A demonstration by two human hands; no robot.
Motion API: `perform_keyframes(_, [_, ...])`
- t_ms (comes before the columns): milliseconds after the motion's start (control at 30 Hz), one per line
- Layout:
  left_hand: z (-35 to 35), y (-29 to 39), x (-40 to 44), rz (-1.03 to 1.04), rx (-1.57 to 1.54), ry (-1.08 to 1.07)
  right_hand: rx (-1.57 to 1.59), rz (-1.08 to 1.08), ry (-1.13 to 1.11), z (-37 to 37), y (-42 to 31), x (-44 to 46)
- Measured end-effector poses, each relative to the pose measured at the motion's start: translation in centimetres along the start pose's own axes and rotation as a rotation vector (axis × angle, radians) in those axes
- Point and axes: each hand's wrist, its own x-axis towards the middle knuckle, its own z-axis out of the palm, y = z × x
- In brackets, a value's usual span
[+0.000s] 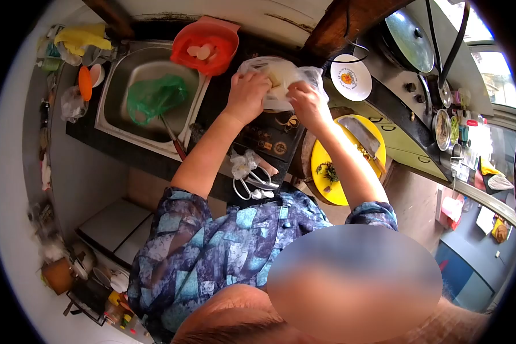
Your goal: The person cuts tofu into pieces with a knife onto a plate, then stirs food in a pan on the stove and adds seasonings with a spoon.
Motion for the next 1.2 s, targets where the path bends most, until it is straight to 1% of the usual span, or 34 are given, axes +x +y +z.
perform_keyframes(67, [0.3,-0.8,-0.5,0.043,-0.049,-0.042,0.063,-0.040,-0.084,-1.1,0.3,-1.2])
perform_keyframes(167, [-0.1,-1.5,-1.4,0.109,-0.064,-0.186,0.129,-0.020,-0.095,-1.4,0.8,-2.0])
perform_keyframes(200, [-0.1,-1.7,-1.6,0.108,-0.068,-0.202,0.011,-0.132,-0.067,-1.6,0.6,-1.7])
perform_keyframes(267, [0.0,-2.0,-2.0,0.108,-0.076,-0.235,-0.045,-0.060,-0.225,-1.8,-0.2,-1.0])
perform_keyframes(300, [-0.2,-2.1,-2.1,0.096,-0.046,-0.187,-0.073,-0.024,-0.303,-1.9,-0.4,-0.8])
perform_keyframes(333, [-0.4,-2.1,-2.2,0.084,-0.016,-0.140,-0.197,-0.066,-0.272,-1.7,0.1,-0.7])
perform_keyframes(433, [-0.4,-2.1,-2.1,0.014,0.101,-0.040,-0.417,0.155,-0.209,-0.7,1.2,-0.2])
perform_keyframes(467, [-0.2,-2.2,-2.0,-0.015,0.144,-0.014,-0.452,0.241,-0.272,-0.4,1.7,0.2])
perform_keyframes(567, [1.1,-1.3,-1.7,-0.103,0.190,-0.050,-0.604,0.221,-0.166,1.5,3.6,0.1])
perform_keyframes(600, [1.3,-0.7,-1.4,-0.147,0.158,-0.065,-0.561,0.262,-0.173,1.7,3.6,0.1])
perform_keyframes(667, [1.7,0.7,-0.9,-0.234,0.094,-0.096,-0.542,0.322,-0.277,1.6,3.7,-0.1])
perform_keyframes(700, [2.1,1.0,-1.0,-0.214,0.103,-0.066,-0.531,0.351,-0.330,1.4,3.5,-0.1])
perform_keyframes(767, [3.1,1.5,-1.5,-0.176,0.119,-0.005,-0.406,0.437,-0.441,1.0,3.6,0.0])
perform_keyframes(800, [2.8,1.8,-1.6,-0.236,0.070,-0.045,-0.342,0.480,-0.495,0.8,3.7,-0.1])
perform_keyframes(900, [3.0,1.4,-2.2,-0.281,0.003,-0.054,-0.189,0.354,-0.220,2.6,5.1,-2.1])
perform_keyframes(933, [3.1,1.0,-2.3,-0.280,0.002,-0.058,-0.112,0.351,-0.143,2.9,5.1,-2.3])
perform_keyframes(1033, [3.6,-0.5,-2.4,-0.261,-0.011,-0.048,-0.033,0.308,-0.234,1.6,4.8,-2.4])
perform_keyframes(1133, [3.9,-1.3,-2.8,-0.182,-0.040,-0.004,-0.266,0.370,-0.458,-0.9,1.7,-2.2])
perform_keyframes(1200, [3.7,-1.1,-3.6,-0.101,-0.044,0.015,-0.306,0.151,-0.183,-0.6,1.1,-3.2])
